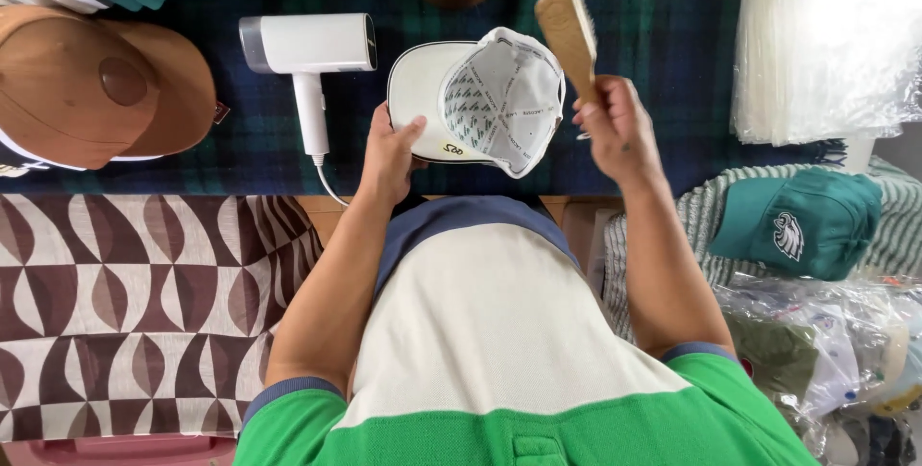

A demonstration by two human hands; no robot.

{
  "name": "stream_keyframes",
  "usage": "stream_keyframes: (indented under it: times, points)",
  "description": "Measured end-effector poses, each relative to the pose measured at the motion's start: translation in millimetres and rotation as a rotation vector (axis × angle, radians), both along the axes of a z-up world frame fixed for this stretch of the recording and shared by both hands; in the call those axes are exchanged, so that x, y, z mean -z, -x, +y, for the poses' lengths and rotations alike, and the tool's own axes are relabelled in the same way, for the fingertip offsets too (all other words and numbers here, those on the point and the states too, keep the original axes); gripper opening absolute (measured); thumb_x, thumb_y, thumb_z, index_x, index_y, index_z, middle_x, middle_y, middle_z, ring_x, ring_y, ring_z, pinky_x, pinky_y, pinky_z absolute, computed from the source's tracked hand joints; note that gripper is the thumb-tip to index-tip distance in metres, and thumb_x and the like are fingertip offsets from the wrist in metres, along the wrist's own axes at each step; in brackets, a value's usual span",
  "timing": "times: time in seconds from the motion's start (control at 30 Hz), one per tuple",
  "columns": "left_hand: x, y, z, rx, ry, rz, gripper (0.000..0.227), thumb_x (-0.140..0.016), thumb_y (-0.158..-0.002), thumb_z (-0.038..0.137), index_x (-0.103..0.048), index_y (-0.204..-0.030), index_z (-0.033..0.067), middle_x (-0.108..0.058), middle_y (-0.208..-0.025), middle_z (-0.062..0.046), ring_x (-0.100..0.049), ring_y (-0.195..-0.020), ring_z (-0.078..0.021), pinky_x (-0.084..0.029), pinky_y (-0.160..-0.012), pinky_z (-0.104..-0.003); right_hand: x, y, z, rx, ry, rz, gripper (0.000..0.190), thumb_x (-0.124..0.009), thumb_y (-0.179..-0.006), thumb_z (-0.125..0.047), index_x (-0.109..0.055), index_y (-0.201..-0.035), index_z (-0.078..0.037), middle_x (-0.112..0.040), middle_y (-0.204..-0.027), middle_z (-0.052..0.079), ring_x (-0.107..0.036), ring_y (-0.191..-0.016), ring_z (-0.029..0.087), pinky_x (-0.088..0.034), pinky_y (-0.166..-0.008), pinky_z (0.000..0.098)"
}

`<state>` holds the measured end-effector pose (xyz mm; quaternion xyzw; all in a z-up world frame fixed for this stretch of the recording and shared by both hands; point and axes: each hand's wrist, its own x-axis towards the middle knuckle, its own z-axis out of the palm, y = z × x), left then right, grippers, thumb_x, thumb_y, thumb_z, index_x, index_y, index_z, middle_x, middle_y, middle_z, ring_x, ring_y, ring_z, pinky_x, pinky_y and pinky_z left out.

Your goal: Cleaning a white baseball cap by brushing both the interior and exterior surfaces with a wooden brush.

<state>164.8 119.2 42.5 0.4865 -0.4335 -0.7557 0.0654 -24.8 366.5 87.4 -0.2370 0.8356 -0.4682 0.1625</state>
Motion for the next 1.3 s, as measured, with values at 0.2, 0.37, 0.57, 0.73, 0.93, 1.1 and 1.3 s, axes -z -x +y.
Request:
stream_keyframes:
  times: [0.2,0.37,0.57,0.73,0.93,1.1,1.3]
  points:
    - [15.0,0.1,0.8,-0.014,-0.054,0.139,0.083,-0.071,-0.084,-0.005,-0.03,-0.156,0.0072,-0.05,-0.112,-0.02,-0.06,-0.073,-0.0321,-0.049,-0.035,-0.031,25.5,-41.5,-50.0,-0.282,-0.232,0.315,0.021,-0.065,-0.101,-0.038,-0.066,-0.109,-0.018,-0.069,-0.075,0.014,-0.069,-0.073,0.043,-0.055,-0.063,0.0527]
    - [62.2,-5.1,6.8,-0.005,-0.051,0.186,0.082,-0.073,-0.078,-0.01,-0.038,-0.15,0.0097,-0.056,-0.11,-0.018,-0.064,-0.074,-0.0315,-0.047,-0.034,-0.03,68.8,-41.4,-88.5,-0.39,-0.145,0.448,0.032,-0.061,-0.105,-0.041,-0.062,-0.093,-0.012,-0.067,-0.073,0.016,-0.07,-0.072,0.041,-0.053,-0.059,0.0482]
    - [54.3,-3.9,8.0,-0.086,-0.098,0.224,0.074,-0.07,-0.079,-0.011,-0.042,-0.145,0.0066,-0.06,-0.107,-0.02,-0.065,-0.071,-0.0325,-0.047,-0.031,-0.032,111.0,-32.5,-96.1,-0.198,-0.28,0.868,0.044,-0.053,-0.105,-0.064,-0.057,-0.087,-0.024,-0.065,-0.072,0.001,-0.068,-0.065,0.026,-0.053,-0.06,0.0399]
    - [87.5,-6.7,3.7,-0.082,-0.142,0.263,0.075,-0.073,-0.077,-0.01,-0.042,-0.143,0.0079,-0.064,-0.104,-0.019,-0.067,-0.067,-0.035,-0.049,-0.03,-0.034,101.6,-16.4,-81.4,-0.371,-0.426,0.412,0.061,-0.037,-0.107,-0.068,-0.057,-0.091,-0.013,-0.067,-0.076,0.02,-0.068,-0.08,0.048,-0.051,-0.067,0.0596]
    - [73.1,-1.4,-5.1,-0.078,-0.186,0.225,0.073,-0.072,-0.08,-0.01,-0.043,-0.144,0.0093,-0.063,-0.106,-0.019,-0.068,-0.07,-0.0359,-0.052,-0.033,-0.036,69.0,-48.6,-101.2,-0.348,-0.269,0.633,0.056,-0.042,-0.109,-0.065,-0.055,-0.076,-0.022,-0.058,-0.062,-0.002,-0.067,-0.058,0.025,-0.049,-0.048,0.0351]
    - [94.4,-9.9,-11.9,-0.064,-0.293,0.211,0.068,-0.074,-0.078,-0.011,-0.047,-0.137,0.0088,-0.066,-0.106,-0.019,-0.069,-0.071,-0.0394,-0.058,-0.037,-0.04,134.4,-10.1,-77.8,-0.114,-0.507,0.706,0.051,-0.044,-0.111,-0.064,-0.05,-0.09,-0.019,-0.056,-0.069,0.004,-0.066,-0.065,0.033,-0.051,-0.055,0.0475]
    - [106.7,-11.3,-2.9,0.0,-0.263,0.241,0.063,-0.074,-0.079,-0.01,-0.048,-0.134,0.0078,-0.064,-0.11,-0.018,-0.069,-0.074,-0.0382,-0.058,-0.037,-0.041,136.7,-48.2,-96.9,-0.373,-0.325,0.953,0.044,-0.057,-0.104,-0.054,-0.049,-0.078,-0.02,-0.049,-0.059,0.005,-0.058,-0.054,0.031,-0.047,-0.051,0.0437]
